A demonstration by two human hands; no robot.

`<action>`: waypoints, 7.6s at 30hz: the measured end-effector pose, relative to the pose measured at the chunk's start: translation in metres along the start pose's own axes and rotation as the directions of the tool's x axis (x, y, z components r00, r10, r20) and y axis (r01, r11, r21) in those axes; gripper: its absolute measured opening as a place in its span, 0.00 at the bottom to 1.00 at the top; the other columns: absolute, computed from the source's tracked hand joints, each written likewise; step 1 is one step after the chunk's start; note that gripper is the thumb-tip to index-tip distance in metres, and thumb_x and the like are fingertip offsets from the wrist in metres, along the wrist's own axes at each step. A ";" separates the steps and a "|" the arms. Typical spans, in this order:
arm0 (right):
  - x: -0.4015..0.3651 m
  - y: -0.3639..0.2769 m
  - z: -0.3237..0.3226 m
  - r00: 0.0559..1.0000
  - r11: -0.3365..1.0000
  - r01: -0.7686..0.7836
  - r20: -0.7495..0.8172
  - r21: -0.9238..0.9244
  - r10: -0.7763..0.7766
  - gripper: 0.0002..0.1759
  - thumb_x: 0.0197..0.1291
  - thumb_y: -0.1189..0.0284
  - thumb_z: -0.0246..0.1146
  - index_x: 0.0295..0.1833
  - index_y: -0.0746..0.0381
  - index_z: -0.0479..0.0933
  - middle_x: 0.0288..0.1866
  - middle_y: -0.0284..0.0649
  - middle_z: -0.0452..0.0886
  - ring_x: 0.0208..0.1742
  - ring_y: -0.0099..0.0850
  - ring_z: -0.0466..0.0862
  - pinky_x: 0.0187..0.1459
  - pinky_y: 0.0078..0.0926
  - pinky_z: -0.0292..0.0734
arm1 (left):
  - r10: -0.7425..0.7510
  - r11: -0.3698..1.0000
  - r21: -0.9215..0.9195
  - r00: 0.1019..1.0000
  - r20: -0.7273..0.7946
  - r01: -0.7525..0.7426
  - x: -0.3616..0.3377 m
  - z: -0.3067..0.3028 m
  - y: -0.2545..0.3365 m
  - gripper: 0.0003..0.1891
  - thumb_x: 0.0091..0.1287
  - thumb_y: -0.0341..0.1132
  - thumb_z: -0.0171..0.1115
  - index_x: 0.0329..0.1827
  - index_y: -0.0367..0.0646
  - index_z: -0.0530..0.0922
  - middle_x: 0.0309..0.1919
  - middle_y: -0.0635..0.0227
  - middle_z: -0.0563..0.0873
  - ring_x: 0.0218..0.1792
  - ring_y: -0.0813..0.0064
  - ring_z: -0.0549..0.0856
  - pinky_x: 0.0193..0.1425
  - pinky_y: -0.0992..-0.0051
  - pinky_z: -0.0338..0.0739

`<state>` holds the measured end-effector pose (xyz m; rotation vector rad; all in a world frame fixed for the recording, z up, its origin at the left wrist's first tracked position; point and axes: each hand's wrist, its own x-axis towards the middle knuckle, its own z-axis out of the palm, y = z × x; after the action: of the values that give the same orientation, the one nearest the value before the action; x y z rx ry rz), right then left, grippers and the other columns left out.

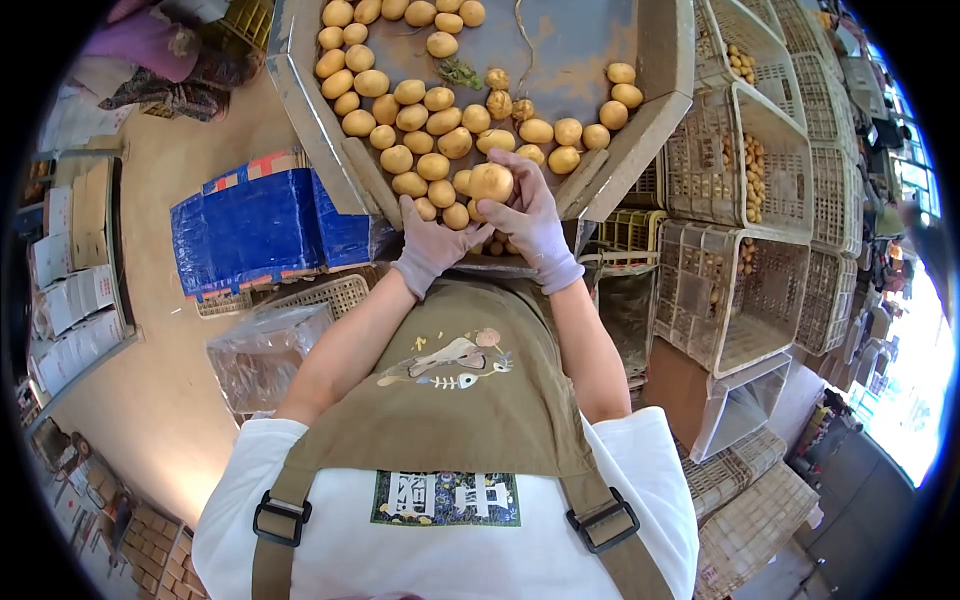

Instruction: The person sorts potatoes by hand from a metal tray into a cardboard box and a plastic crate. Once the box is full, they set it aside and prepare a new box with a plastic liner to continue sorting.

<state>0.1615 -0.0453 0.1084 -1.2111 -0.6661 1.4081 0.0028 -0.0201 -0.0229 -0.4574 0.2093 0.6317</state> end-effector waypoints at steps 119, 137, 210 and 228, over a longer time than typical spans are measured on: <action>-0.011 -0.084 -0.112 0.745 0.126 -0.063 -0.131 -0.990 -0.655 0.16 0.63 0.78 0.61 0.56 0.59 0.83 0.52 0.45 0.88 0.50 0.44 0.87 0.55 0.36 0.83 | 0.113 0.990 0.108 0.978 -0.178 -0.094 0.002 -0.001 -0.004 0.49 0.66 0.79 0.42 0.82 0.56 0.57 0.80 0.61 0.60 0.78 0.45 0.61 0.76 0.32 0.59; 0.098 -0.006 -0.037 0.996 0.094 -0.076 -0.071 -0.993 0.058 0.29 0.58 0.55 0.66 0.64 0.52 0.74 0.61 0.56 0.78 0.62 0.54 0.81 0.61 0.46 0.76 | 0.132 0.969 0.230 0.978 -0.164 -0.092 0.000 -0.003 -0.003 0.53 0.63 0.83 0.40 0.84 0.56 0.55 0.81 0.64 0.60 0.78 0.46 0.61 0.76 0.34 0.58; 0.017 -0.065 -0.081 0.770 0.099 0.156 0.059 -0.983 -0.635 0.24 0.59 0.75 0.69 0.62 0.53 0.80 0.61 0.46 0.78 0.59 0.48 0.81 0.59 0.42 0.79 | 0.166 0.965 0.233 0.967 -0.194 -0.119 -0.003 0.007 -0.004 0.50 0.66 0.82 0.36 0.83 0.58 0.56 0.82 0.68 0.60 0.79 0.50 0.63 0.76 0.32 0.58; 0.104 -0.007 -0.033 0.996 -0.241 -0.074 -0.062 -0.968 -0.059 0.27 0.61 0.73 0.62 0.67 0.49 0.74 0.72 0.47 0.72 0.63 0.48 0.81 0.60 0.44 0.79 | 0.154 0.960 0.260 0.972 -0.177 -0.105 -0.002 0.002 -0.002 0.47 0.68 0.79 0.37 0.83 0.57 0.56 0.81 0.65 0.62 0.78 0.47 0.64 0.75 0.33 0.64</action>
<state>0.2084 0.0473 0.0726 -2.5289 -2.0061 0.4108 0.0022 -0.0212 -0.0198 -0.2633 0.5040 0.6794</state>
